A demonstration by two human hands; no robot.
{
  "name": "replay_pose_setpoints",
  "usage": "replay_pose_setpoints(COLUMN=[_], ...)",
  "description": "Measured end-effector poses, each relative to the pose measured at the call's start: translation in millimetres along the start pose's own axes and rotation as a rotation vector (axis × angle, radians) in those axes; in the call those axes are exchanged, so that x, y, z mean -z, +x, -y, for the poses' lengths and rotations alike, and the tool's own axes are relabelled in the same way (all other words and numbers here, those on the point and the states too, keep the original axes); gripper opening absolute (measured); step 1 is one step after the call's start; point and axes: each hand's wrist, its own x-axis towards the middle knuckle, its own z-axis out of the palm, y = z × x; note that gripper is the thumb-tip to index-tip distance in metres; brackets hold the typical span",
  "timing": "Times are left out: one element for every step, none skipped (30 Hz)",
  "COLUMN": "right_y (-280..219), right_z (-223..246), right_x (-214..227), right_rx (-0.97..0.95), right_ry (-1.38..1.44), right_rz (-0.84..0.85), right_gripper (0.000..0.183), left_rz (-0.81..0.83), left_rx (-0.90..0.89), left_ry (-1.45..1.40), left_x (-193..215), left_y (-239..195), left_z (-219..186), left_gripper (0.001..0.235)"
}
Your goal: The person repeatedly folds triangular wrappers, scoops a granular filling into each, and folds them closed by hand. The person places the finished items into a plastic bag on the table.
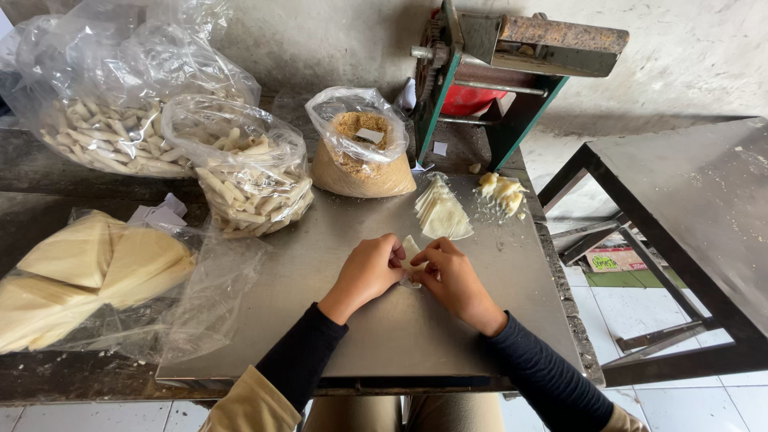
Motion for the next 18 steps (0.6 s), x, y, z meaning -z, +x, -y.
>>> replay_pose_setpoints(right_y=[-0.5,-0.9,-1.4,-1.8,-2.1,-2.4,-2.6,-2.7,-3.1,-3.4,-3.5,-3.6,-3.3,-2.9,-2.5,-1.6,-1.4,-1.8], right_z=[0.5,1.0,1.4,1.6,1.7,1.7,1.8,1.9,2.1,2.1,2.3,2.9,3.9,5.0,6.4,7.7,8.5,9.2], right_x=[0.4,0.8,0.9,1.1,1.7,2.3,2.5,2.3,2.4,2.9,4.0,4.7,5.5,6.5,7.3,8.7,10.5,12.0], right_rx=[0.013,0.027,0.039,0.039,0.038,0.037,0.074,0.111,0.148,0.166,0.185,0.204,0.208,0.213,0.216,0.171,0.124,0.075], right_ry=[0.005,0.011,0.016,0.027,0.038,0.048,0.021,-0.006,-0.033,-0.038,-0.043,-0.047,-0.054,-0.062,-0.069,-0.04,-0.011,0.018], right_rz=[0.002,0.004,0.006,0.004,0.002,0.0,-0.002,-0.004,-0.005,0.002,0.01,0.018,0.027,0.036,0.044,0.089,0.134,0.18], right_gripper=[0.024,0.023,0.023,0.022,0.021,0.02,0.017,0.014,0.013,0.012,0.012,0.011,0.011,0.011,0.011,0.012,0.013,0.015], left_rz=[0.004,0.008,0.013,0.016,0.02,0.023,0.015,0.006,-0.002,0.019,0.04,0.06,0.1,0.139,0.179,0.192,0.208,0.224], left_rx=[0.006,0.012,0.018,0.022,0.026,0.029,0.014,-0.001,-0.015,-0.04,-0.065,-0.09,-0.133,-0.176,-0.219,-0.222,-0.223,-0.225], left_ry=[0.013,0.026,0.039,0.049,0.059,0.069,0.073,0.077,0.081,0.053,0.024,-0.004,0.008,0.02,0.032,0.055,0.076,0.097], left_x=[0.9,1.7,2.5,3.3,3.9,4.3,4.6,5.0,5.5,7.2,9.9,13.0,16.9,21.4,24.5,25.5,25.0,23.8], left_y=[-0.3,-0.6,-1.2,-1.7,-1.9,-2.0,-1.9,-1.5,-1.8,-1.9,-1.3,-0.8,-1.8,-3.8,-4.7,-3.9,-3.5,-3.2], left_z=[-1.2,-2.1,-2.9,-3.5,-4.2,-4.9,-5.8,-6.7,-7.5,-8.0,-8.2,-8.4,-8.0,-6.8,-6.2,-6.5,-6.8,-7.0], left_gripper=[0.028,0.027,0.027,0.026,0.026,0.025,0.024,0.022,0.021,0.021,0.021,0.021,0.024,0.027,0.03,0.027,0.023,0.02])
